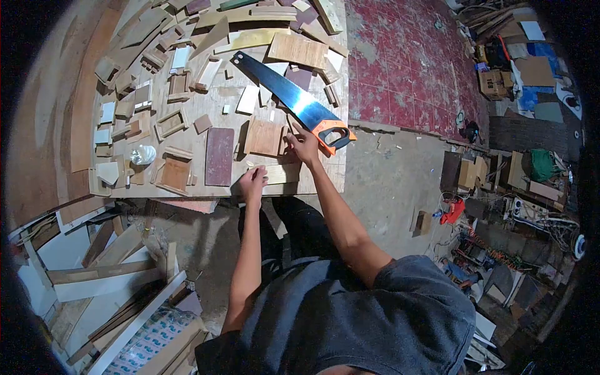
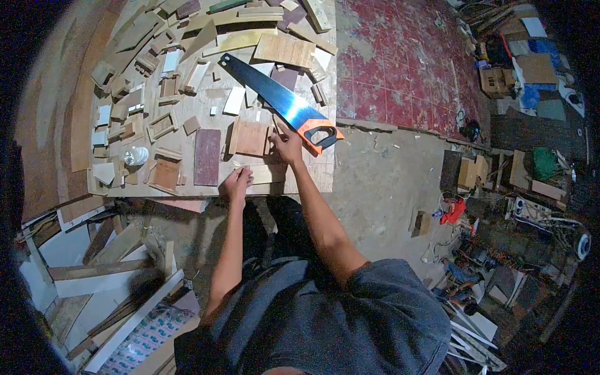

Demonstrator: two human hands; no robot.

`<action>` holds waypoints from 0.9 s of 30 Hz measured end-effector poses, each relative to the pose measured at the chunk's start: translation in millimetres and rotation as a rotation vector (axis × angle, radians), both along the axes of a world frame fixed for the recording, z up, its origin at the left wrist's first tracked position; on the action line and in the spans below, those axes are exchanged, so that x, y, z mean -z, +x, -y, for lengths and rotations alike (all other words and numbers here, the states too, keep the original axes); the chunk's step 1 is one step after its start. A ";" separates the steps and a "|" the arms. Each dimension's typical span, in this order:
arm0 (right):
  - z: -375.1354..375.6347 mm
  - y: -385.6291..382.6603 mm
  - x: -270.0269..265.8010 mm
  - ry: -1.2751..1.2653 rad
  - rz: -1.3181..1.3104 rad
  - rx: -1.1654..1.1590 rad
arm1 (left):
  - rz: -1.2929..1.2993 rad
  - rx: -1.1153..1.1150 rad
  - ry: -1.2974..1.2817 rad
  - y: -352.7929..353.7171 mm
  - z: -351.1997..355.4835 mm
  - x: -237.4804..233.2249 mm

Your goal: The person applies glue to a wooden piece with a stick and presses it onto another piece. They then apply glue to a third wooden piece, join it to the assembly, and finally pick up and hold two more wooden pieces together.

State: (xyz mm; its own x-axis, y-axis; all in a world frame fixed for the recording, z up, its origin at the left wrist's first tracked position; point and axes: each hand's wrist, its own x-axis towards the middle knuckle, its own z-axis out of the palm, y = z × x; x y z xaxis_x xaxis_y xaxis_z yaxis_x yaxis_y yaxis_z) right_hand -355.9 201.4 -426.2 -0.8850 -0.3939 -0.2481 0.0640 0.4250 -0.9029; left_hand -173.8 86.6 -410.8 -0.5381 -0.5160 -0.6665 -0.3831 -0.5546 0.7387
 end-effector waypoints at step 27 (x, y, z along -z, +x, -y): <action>3.7 -16.5 -17.2 0.192 -0.122 -0.232 | 0.074 -0.117 0.180 -74.4 -17.6 6.3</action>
State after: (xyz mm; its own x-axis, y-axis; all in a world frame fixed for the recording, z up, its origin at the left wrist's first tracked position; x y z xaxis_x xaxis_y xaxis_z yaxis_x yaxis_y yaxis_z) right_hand -372.4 197.7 -409.0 -0.8051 -0.5447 -0.2349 -0.1585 0.5792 -0.7996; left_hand -248.2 104.3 -417.1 -0.4274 -0.4408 -0.7893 -0.3582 -0.7191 0.5955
